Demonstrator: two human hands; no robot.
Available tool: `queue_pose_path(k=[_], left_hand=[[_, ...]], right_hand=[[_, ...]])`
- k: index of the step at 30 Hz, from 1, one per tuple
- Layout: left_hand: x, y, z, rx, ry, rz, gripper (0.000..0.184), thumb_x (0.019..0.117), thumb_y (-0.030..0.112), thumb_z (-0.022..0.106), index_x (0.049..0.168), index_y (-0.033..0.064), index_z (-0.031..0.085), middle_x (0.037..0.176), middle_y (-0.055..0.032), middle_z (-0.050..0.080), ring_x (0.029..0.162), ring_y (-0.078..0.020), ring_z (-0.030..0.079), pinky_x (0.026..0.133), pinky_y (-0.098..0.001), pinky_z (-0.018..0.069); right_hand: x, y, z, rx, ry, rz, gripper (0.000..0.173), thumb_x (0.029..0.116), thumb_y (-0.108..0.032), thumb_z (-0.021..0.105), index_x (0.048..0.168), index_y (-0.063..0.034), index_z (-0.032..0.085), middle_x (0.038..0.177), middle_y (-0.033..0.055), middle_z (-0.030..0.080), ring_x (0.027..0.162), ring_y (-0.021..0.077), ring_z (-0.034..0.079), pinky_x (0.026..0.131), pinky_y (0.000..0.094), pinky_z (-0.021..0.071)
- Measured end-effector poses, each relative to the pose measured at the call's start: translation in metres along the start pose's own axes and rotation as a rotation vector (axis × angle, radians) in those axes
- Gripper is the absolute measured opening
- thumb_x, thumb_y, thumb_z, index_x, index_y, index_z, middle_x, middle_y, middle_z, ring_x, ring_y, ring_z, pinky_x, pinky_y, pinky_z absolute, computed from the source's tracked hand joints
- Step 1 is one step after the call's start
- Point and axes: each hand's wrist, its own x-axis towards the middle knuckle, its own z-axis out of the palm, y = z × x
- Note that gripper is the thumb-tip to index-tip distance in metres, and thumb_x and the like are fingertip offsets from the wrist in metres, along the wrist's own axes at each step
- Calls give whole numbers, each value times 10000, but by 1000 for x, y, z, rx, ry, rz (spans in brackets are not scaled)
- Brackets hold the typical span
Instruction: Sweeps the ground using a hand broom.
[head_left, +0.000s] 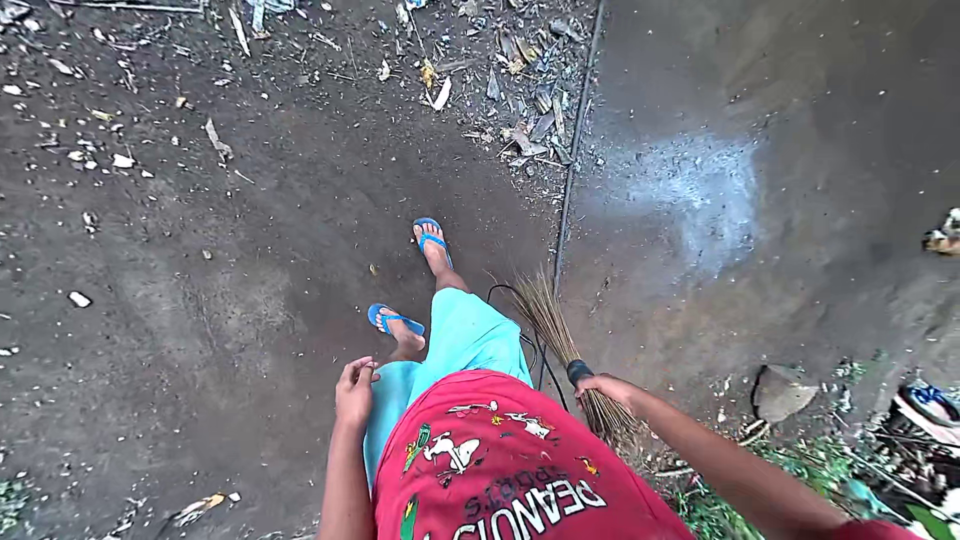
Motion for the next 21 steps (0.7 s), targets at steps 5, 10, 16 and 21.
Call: queue_pose_path(k=[5,10,16,21], left_hand=[[-3,13,-6,20,2,15,351,1088,200,422,1333,-11,559,1199,-188,650,956,-224,653,785,-417,532],[-1,32,-23,76,33,53,341,1090,199,418,1326,-4,558,1176,-146,661,908,-152,651,736,-333,525],[25,60,-23,92,-3,113,326,1084,163,413,1299,-24,571,1157,-150,652,903,-160,642,774,-334,522],[46,87,-26,111,-61,278,322,1071,129,422,1272,-68,580,1127,-179,671,949,-174,656,882,-344,530]], right_hand=[[51,-96,-32,376,-55,-295,149,1024,-122,392,991,-77,530,724,54,634,595,129,635,532,272,545],[5,-236,-51,273,-10,-575,203,1047,-195,375,1007,-109,555,758,16,656,633,97,647,570,248,554],[-26,-229,-46,260,33,-651,146,975,-246,502,981,-141,604,770,3,660,626,87,637,558,252,543],[10,-121,-13,261,187,-478,98,965,-120,592,1020,-40,608,811,70,688,691,162,681,644,321,583]])
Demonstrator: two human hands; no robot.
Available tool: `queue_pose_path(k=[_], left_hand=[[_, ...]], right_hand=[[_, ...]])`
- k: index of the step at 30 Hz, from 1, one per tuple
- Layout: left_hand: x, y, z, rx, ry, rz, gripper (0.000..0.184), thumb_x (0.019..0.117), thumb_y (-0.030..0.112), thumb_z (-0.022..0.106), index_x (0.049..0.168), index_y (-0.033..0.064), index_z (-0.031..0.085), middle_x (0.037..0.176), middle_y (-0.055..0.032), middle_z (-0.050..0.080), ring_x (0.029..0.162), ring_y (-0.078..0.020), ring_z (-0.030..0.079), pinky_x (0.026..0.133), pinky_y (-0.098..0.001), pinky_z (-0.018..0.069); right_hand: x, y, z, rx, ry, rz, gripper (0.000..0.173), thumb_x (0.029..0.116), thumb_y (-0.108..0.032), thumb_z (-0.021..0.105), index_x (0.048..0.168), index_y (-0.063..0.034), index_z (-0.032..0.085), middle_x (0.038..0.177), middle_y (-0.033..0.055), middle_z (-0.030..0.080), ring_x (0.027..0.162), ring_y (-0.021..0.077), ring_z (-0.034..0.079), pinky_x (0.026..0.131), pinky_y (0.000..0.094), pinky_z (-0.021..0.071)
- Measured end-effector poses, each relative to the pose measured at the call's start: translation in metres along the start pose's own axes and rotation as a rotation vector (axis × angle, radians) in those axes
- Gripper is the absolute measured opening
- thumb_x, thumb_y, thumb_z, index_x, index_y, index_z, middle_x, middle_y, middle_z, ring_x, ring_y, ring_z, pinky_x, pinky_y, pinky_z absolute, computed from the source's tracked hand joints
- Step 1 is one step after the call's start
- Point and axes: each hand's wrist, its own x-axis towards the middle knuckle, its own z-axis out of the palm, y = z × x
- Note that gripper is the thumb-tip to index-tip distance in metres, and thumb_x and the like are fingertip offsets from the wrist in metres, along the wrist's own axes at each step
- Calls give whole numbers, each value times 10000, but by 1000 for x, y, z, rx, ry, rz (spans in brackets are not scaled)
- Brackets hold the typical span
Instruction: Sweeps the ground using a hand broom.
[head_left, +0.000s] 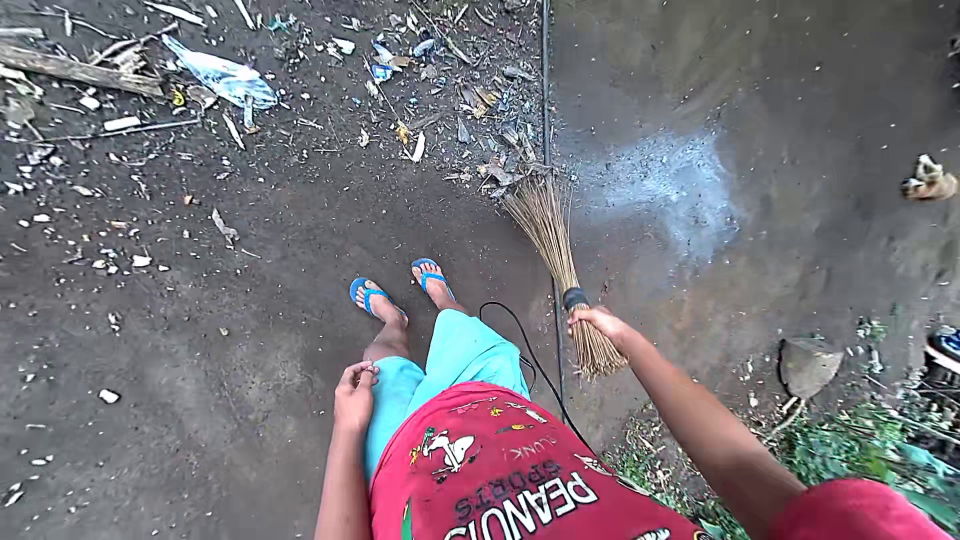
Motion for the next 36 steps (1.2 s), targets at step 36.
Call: queue_pose_path(k=[36], left_hand=[[23,140,47,55,130,-159,337,1085,182,452,1279,-54,595,1205,-248,645,1092,-321,636,978,-509,493]], right_hand=[[-30,-239,-69,-518,-63,-221,718,771,-91,750,1399,-42,405,991,143,678,731,245,709,677,427,625]])
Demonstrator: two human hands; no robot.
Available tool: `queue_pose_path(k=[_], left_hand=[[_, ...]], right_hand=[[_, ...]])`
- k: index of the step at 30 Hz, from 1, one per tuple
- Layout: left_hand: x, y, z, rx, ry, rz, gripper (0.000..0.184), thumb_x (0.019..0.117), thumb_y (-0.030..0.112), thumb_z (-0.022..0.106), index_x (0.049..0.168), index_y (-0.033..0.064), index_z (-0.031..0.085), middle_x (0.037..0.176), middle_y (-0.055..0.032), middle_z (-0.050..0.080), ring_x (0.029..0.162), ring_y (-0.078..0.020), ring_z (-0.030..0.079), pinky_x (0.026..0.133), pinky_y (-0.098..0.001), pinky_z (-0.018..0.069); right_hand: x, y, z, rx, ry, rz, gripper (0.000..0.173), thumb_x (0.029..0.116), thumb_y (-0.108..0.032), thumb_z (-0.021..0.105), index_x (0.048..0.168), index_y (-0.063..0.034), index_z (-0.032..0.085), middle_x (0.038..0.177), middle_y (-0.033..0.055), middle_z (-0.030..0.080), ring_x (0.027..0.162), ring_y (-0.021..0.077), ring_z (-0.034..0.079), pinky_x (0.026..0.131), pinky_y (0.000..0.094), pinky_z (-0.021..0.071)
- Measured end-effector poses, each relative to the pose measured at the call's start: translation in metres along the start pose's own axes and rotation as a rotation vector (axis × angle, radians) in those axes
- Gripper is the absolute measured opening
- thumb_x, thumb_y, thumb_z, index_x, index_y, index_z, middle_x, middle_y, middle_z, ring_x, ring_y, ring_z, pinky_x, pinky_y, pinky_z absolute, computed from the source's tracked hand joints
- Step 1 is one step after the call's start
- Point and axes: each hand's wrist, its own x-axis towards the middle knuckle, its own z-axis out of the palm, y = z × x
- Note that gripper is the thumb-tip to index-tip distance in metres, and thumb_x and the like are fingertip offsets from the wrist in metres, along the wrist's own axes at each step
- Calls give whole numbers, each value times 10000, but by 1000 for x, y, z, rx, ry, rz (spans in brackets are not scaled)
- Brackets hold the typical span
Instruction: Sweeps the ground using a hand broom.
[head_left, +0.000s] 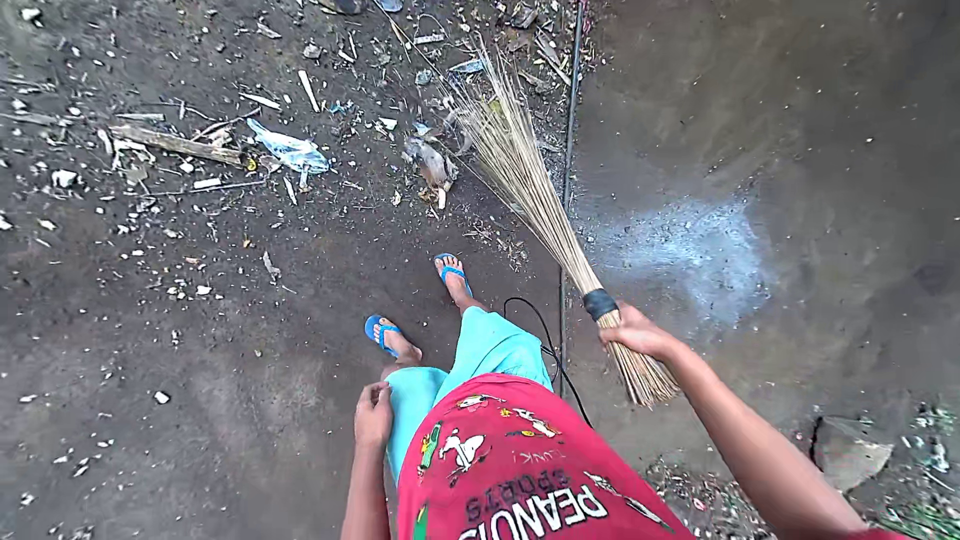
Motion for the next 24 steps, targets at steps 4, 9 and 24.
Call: queue_pose_path(k=[4,9,24], left_hand=[[-3,33,26,-162,-24,67,321,1084,143,409,1273,-41,592,1151,-174,653,874,-182,635,748,-349,513],[-25,22,18,-98,-19,145,320,1042,137,500,1277,-50,609,1311,-254,582,1124,-309,611,976,-464,501],[-17,-27,19,106,39,-274,393,1109,222,426,1277,-95,586,1213,-328,620,1142,-424,606,997,-600,454]], right_hand=[[-36,39,-25,100,85,190,335,847,-63,694,1150,-16,559,809,92,700,651,199,706,630,368,619],[62,-21,10,-66,72,317,492,917,-236,710,1306,21,554,1088,154,665,933,232,660,857,438,545],[58,-30,44,14,-135,35,664,819,-122,758,1401,-40,451,997,150,681,773,232,702,729,419,609]])
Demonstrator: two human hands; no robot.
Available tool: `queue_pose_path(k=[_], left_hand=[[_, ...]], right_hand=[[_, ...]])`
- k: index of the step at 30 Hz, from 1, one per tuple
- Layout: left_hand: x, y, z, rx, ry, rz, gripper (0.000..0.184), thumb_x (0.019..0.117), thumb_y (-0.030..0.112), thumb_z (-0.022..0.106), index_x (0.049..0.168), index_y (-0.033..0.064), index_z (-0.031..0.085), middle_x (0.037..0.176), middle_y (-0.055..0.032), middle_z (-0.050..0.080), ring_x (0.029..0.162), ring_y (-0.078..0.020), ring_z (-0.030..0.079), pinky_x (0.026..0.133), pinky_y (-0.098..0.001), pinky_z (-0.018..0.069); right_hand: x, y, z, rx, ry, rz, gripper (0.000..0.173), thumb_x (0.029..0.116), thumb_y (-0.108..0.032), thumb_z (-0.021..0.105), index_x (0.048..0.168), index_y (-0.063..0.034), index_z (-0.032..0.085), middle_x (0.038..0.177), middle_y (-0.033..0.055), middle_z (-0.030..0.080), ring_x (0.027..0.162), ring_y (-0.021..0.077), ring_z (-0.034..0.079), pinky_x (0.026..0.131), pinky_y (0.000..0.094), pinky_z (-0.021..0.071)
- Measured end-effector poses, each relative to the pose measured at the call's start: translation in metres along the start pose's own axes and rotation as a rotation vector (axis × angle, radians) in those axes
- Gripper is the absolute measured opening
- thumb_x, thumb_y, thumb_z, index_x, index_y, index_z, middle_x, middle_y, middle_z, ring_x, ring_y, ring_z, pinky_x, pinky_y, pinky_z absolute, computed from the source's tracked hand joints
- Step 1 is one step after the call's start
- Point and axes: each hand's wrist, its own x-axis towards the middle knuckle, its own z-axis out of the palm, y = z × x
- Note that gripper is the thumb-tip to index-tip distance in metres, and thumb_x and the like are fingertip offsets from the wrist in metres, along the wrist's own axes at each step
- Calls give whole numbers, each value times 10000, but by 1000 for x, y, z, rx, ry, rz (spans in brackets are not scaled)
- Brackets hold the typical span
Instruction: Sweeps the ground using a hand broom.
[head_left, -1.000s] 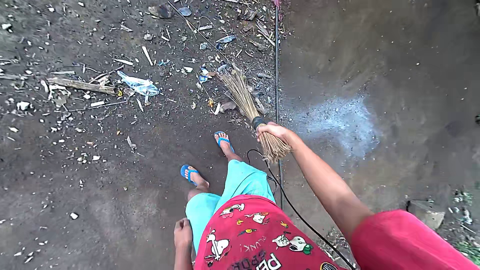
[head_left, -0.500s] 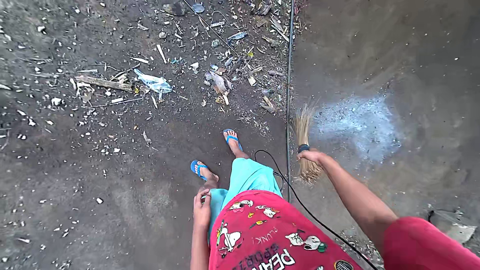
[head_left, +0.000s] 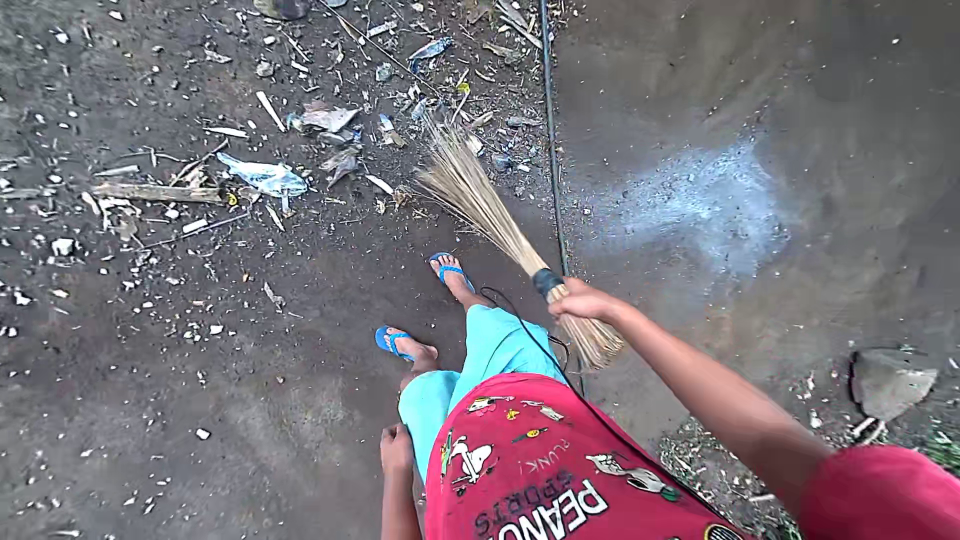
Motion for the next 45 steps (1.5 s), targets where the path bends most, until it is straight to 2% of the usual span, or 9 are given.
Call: queue_pose_path(k=[9,15,19,23,26,31,35,38,45], left_hand=[[12,97,-1,-303,55,295,312,1079,134,439,1263,-80,574,1203,-240,586,981,-251,601,858,-391,504],[1,57,-10,-229,102,275,315,1068,131,482,1265,-92,584,1231,-275,574,1037,-297,593,887,-433,505],[-3,18,-32,-257,68,37,415,1113,222,398,1390,-76,480,1286,-303,556,1006,-329,598,850,-494,504],[9,-5,-37,-168,88,-43,408,1108,211,430,1365,-99,496,1260,-318,566,999,-340,588,871,-507,491],[18,14,-29,-144,25,7,421,1115,224,416,1383,-92,488,1267,-318,564,1021,-353,586,884,-519,494],[29,77,-1,-151,-85,248,358,1107,196,412,1334,-49,544,1170,-233,611,941,-266,611,796,-446,518],[10,115,5,-241,-127,398,353,1103,142,366,1336,-72,522,1242,-208,575,970,-208,613,783,-346,526],[1,113,0,-223,-134,451,360,1076,107,368,1337,-86,523,1260,-225,574,1005,-225,610,807,-367,523],[4,65,-25,-91,-42,180,378,1117,164,369,1340,-104,516,1234,-288,591,972,-285,610,835,-445,512]], right_hand=[[-69,50,-42,33,130,455,358,945,-225,668,1207,3,578,960,115,645,791,181,636,741,381,547],[6,-98,87,-21,-215,28,433,962,-219,692,1252,81,572,1140,220,644,986,270,650,911,463,529],[34,-144,132,31,-391,-182,275,936,-203,704,1060,31,630,908,128,664,774,205,668,714,412,565],[17,-84,88,84,-409,-303,570,820,10,699,1351,-17,496,849,143,676,656,215,679,595,380,583],[-23,-31,44,-68,-257,-262,814,771,27,790,1465,-65,375,964,189,672,771,287,677,728,479,570],[-97,50,-2,87,23,206,572,874,-39,743,1352,-15,431,926,167,641,683,245,689,648,402,617],[-68,48,-22,27,172,462,397,956,-177,694,1188,121,575,1110,261,627,984,323,621,890,518,486],[-15,16,-13,25,18,383,418,1012,-243,611,1277,78,580,1243,261,606,1105,331,594,959,529,460],[10,-87,67,-555,-262,-143,412,887,-294,754,1010,85,649,1028,239,649,957,360,635,802,586,485]])
